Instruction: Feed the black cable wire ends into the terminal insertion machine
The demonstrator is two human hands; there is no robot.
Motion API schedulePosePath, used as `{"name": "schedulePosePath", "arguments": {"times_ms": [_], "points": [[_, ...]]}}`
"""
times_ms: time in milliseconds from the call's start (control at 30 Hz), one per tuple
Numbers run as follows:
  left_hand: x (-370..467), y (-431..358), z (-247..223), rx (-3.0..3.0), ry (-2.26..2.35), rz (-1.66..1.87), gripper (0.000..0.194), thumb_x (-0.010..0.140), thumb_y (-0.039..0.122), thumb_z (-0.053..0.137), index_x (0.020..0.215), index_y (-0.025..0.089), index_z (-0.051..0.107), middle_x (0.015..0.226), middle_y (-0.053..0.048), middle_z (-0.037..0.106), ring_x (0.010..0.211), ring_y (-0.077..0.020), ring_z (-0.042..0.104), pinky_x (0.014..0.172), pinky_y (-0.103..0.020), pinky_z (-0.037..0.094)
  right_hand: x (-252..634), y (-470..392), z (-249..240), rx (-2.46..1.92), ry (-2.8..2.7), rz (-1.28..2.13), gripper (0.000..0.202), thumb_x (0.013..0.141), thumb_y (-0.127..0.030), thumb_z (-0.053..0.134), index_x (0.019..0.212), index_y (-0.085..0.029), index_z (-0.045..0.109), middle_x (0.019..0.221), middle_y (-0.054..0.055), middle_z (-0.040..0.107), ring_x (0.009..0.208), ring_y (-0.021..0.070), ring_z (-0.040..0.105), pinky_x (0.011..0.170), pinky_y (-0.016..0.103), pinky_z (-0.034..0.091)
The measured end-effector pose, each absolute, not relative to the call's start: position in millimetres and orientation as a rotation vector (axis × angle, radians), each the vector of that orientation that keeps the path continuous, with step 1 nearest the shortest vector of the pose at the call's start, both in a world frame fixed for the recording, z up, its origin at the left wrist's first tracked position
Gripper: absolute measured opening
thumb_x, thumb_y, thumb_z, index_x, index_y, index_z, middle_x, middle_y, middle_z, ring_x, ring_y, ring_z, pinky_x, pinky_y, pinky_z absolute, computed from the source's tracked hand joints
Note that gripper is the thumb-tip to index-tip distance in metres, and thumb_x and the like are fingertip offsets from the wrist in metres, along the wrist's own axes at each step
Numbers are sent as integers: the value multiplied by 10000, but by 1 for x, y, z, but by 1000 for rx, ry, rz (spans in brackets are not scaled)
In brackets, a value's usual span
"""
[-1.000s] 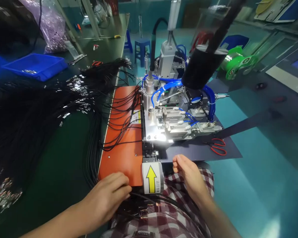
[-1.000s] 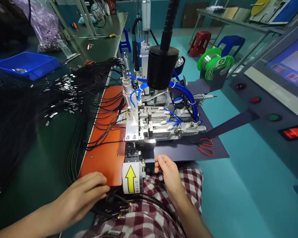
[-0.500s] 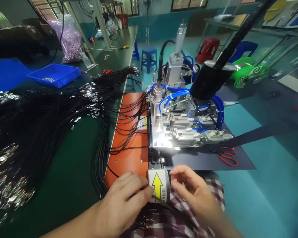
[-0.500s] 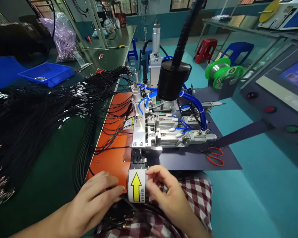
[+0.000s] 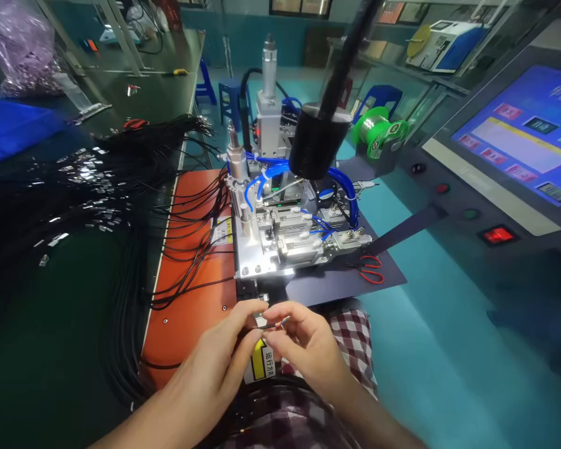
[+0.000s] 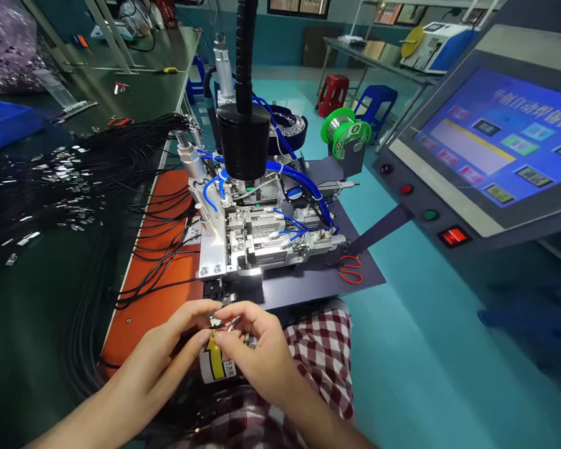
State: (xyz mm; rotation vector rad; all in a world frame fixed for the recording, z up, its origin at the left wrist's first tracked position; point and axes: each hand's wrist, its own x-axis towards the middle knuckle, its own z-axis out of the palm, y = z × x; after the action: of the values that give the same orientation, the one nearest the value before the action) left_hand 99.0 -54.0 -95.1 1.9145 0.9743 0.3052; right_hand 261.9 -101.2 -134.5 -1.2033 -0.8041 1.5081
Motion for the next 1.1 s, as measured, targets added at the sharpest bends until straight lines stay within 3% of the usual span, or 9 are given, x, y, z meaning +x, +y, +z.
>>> {"name": "schedulePosePath", "arguments": {"times_ms": [133, 233, 300, 433, 600, 900, 1100], "points": [[106, -49, -99, 1856, 997, 308, 246, 943, 306, 375, 1182, 276, 421, 951, 5, 604, 721, -124, 571, 642, -229, 456, 274, -105, -133, -1314, -800, 1448, 70, 761, -226, 644, 814, -189, 618, 684, -22, 592, 563, 103, 518, 535, 217, 433], [110, -47, -99, 1880, 973, 328, 226, 921, 299, 429, 1141, 263, 463, 1018, -7, 598, 877, -153, 570, 746, -250, 455, 278, -105, -130, -1354, -855, 1396, 124, 806, -259, 597, 713, -178, 587, 632, -23, 570, 540, 105, 503, 525, 223, 411], [115, -45, -96, 1907, 951, 327, 182, 917, 287, 431, 1077, 246, 508, 996, -10, 600, 896, -158, 561, 762, -258, 446, 279, -105, -127, -1357, -901, 1386, 135, 818, -260, 582, 710, -180, 572, 614, -29, 548, 550, 108, 493, 528, 224, 398], [123, -38, -97, 1934, 928, 292, 166, 909, 280, 429, 890, 203, 574, 822, -7, 598, 733, -147, 542, 635, -247, 418, 280, -105, -123, -1400, -998, 1326, 142, 835, -246, 548, 707, -185, 549, 616, -26, 527, 573, 118, 477, 550, 236, 399], [123, -37, -109, 1770, 921, 354, 196, 901, 292, 448, 822, 184, 591, 740, 3, 586, 672, -129, 510, 582, -217, 390, 281, -105, -127, -1454, -1181, 1146, 133, 845, -218, 529, 715, -191, 542, 685, -16, 534, 635, 128, 485, 610, 246, 400], [118, -37, -111, 1506, 981, 348, 247, 907, 354, 438, 811, 179, 583, 616, 36, 482, 552, -86, 413, 487, -176, 323, 291, -101, -132, -1484, -965, 1226, 155, 821, -302, 569, 707, -197, 559, 613, -34, 516, 554, 119, 472, 557, 242, 393], [121, -34, -106, 1136, 843, 231, 255, 899, 378, 439, 812, 168, 556, 508, 67, 435, 383, -41, 232, 355, -154, 159, 285, -87, -137, -1156, -770, 1482, 185, 770, -384, 634, 796, -202, 610, 662, -22, 577, 508, 104, 486, 517, 237, 401]]}}
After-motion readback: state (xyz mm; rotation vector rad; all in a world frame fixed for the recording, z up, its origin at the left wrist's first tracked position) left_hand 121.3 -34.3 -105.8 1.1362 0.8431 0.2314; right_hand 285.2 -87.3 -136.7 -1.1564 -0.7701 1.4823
